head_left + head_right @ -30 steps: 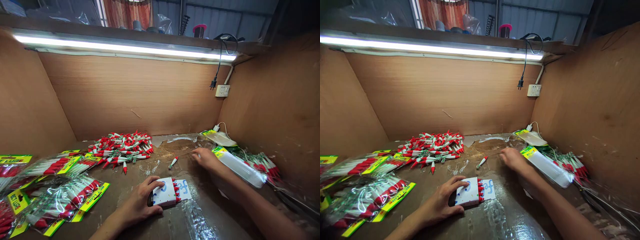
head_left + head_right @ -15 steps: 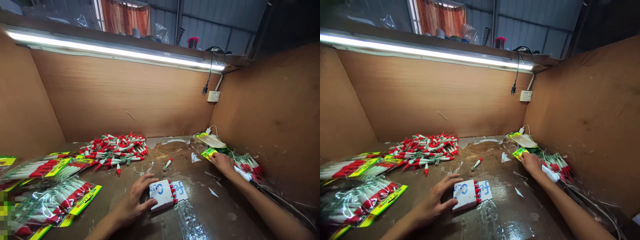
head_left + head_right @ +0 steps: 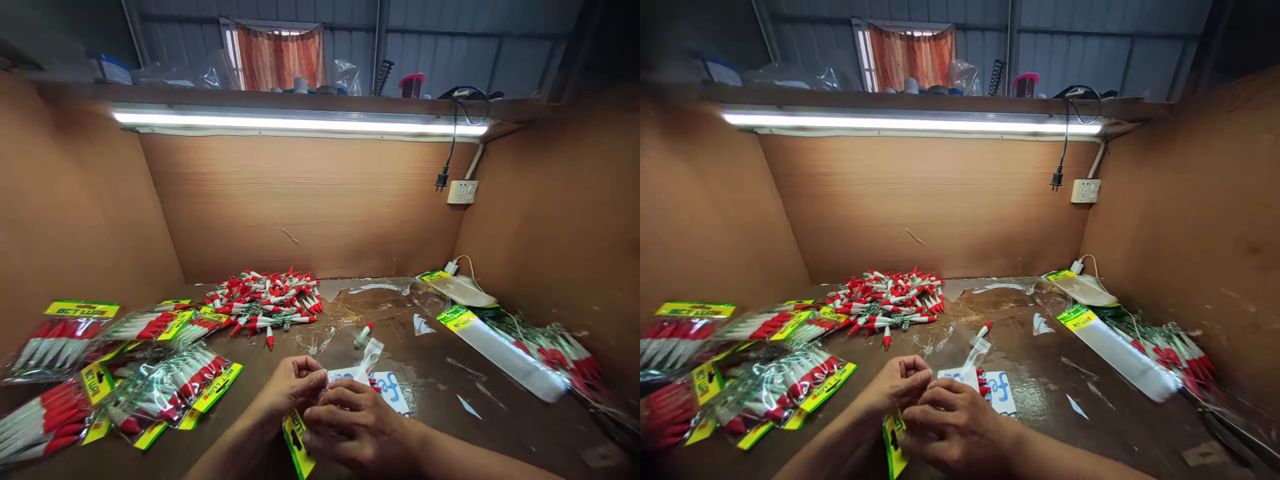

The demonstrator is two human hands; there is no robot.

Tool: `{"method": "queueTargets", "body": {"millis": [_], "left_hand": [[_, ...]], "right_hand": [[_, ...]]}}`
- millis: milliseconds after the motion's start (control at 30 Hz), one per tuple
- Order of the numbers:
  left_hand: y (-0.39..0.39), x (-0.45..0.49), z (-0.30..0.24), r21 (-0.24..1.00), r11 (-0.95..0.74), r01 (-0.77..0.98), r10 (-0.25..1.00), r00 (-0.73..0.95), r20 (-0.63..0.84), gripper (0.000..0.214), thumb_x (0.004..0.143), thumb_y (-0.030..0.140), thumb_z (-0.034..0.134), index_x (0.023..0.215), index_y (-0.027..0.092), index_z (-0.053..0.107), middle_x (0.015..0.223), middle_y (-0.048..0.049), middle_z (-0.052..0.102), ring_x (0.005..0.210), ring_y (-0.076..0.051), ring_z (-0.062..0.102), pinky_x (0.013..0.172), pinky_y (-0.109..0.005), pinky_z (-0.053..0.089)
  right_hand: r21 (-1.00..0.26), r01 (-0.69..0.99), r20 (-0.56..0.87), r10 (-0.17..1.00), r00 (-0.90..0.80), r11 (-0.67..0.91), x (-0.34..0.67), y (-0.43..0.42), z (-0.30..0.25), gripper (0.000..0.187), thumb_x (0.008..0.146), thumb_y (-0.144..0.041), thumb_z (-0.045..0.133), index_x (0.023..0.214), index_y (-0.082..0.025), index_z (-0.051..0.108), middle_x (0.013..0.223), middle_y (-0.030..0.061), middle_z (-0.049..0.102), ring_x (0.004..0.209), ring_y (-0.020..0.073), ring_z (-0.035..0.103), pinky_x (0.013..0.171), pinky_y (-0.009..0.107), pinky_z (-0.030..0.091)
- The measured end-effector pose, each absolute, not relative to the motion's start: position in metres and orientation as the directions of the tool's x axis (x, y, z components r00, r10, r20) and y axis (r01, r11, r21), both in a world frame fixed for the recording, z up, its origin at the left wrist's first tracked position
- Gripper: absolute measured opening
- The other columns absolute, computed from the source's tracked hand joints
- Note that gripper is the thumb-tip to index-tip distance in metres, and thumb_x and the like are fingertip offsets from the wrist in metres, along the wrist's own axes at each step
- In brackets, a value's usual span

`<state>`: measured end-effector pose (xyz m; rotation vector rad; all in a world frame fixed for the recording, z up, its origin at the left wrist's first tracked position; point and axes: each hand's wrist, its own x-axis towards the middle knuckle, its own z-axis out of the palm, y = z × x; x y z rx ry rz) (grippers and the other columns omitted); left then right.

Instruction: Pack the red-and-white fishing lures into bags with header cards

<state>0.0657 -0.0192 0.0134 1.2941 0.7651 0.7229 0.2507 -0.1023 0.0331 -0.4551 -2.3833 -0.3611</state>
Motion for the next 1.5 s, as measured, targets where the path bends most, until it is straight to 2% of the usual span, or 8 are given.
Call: {"method": "queueTargets", "body": {"millis": [200,333,633,800,933,1100,1300,1500], "left_hand": [[0.019,0.043,0.008,0.948,-0.222,0.226,0.921,0.367,0.128,0.058,0.080,0.069,0.063,0.079,0.012,0.070,0.066,-0.0038,0.067,0.051,-0.014,0.055,0.049,-0.022,0.036],[0.026,0.033,0.015,0.931,-0.272,0.243,0.914,0.369,0.171,0.059,0.086,0.068,0.055,0.088,0.012,0.073,0.068,-0.0052,0.070,0.061,-0.018,0.059,0.056,-0.023,0.039],[0.013,0.036,0.026,0.845,-0.365,0.390,0.829,0.550,0.104,0.059,0.098,0.062,0.037,0.116,0.016,0.070,0.075,-0.0038,0.071,0.050,-0.013,0.048,0.051,-0.022,0.035],[0.009,0.039,0.025,0.788,-0.456,0.414,0.779,0.613,0.129,0.057,0.098,0.061,0.039,0.109,0.017,0.074,0.072,-0.0012,0.064,0.061,-0.014,0.051,0.057,-0.021,0.036],[0.003,0.040,0.024,0.795,-0.410,0.447,0.749,0.663,0.013,0.061,0.097,0.065,0.038,0.110,0.016,0.073,0.065,0.0020,0.054,0.058,-0.013,0.045,0.053,-0.021,0.033],[0.000,0.037,0.026,0.749,-0.451,0.486,0.736,0.677,0.003,0.058,0.097,0.062,0.040,0.108,0.019,0.076,0.070,0.0004,0.059,0.062,-0.014,0.045,0.057,-0.021,0.034],[0.000,0.035,0.031,0.752,-0.446,0.485,0.728,0.685,-0.010,0.055,0.096,0.060,0.042,0.108,0.019,0.076,0.072,-0.0010,0.062,0.065,-0.015,0.048,0.060,-0.022,0.036],[0.000,0.037,0.032,0.739,-0.428,0.520,0.696,0.712,-0.097,0.056,0.096,0.060,0.041,0.108,0.016,0.075,0.071,-0.0018,0.062,0.063,-0.015,0.046,0.059,-0.022,0.034]], "right_hand": [[-0.190,0.666,0.598,0.623,-0.505,0.722,0.268,-0.102,0.003,0.029,0.087,-0.031,0.067,0.114,-0.022,0.062,0.124,0.0104,0.064,0.111,0.0259,0.059,0.095,0.040,0.051],[-0.318,0.783,0.342,0.835,-0.431,0.535,0.273,-0.102,0.001,0.082,0.079,-0.049,0.072,0.148,-0.016,0.039,0.152,0.0197,0.040,0.138,0.0374,0.038,0.113,0.054,0.034],[-0.504,0.621,0.140,0.767,-0.626,0.600,0.322,-0.136,0.037,0.081,0.074,-0.013,0.061,0.149,-0.033,0.040,0.153,0.0069,0.043,0.147,0.0335,0.028,0.121,0.058,0.019],[-0.552,0.633,0.102,0.797,-0.595,0.543,0.333,-0.155,0.044,0.086,0.082,-0.025,0.070,0.156,-0.035,0.027,0.151,0.0100,0.046,0.143,0.0336,0.037,0.120,0.058,0.020],[-0.543,0.602,0.094,0.755,-0.649,0.585,0.329,-0.156,0.060,0.078,0.081,-0.020,0.069,0.150,-0.037,0.039,0.142,0.0076,0.056,0.134,0.0309,0.048,0.120,0.057,0.020],[-0.533,0.581,0.075,0.718,-0.692,0.616,0.347,-0.163,0.073,0.063,0.079,-0.012,0.065,0.134,-0.041,0.057,0.140,0.0009,0.060,0.141,0.0300,0.041,0.120,0.056,0.024],[-0.515,0.775,0.103,0.924,-0.369,0.367,0.365,-0.183,0.045,0.014,0.084,-0.028,0.066,0.097,-0.032,0.070,0.153,0.0027,0.044,0.144,0.0322,0.034,0.110,0.051,0.040],[-0.549,0.835,-0.036,0.999,-0.008,-0.013,0.379,-0.181,0.009,0.055,0.080,-0.035,0.064,0.133,-0.028,0.050,0.139,0.0102,0.055,0.121,0.0315,0.057,0.100,0.043,0.047]]}}
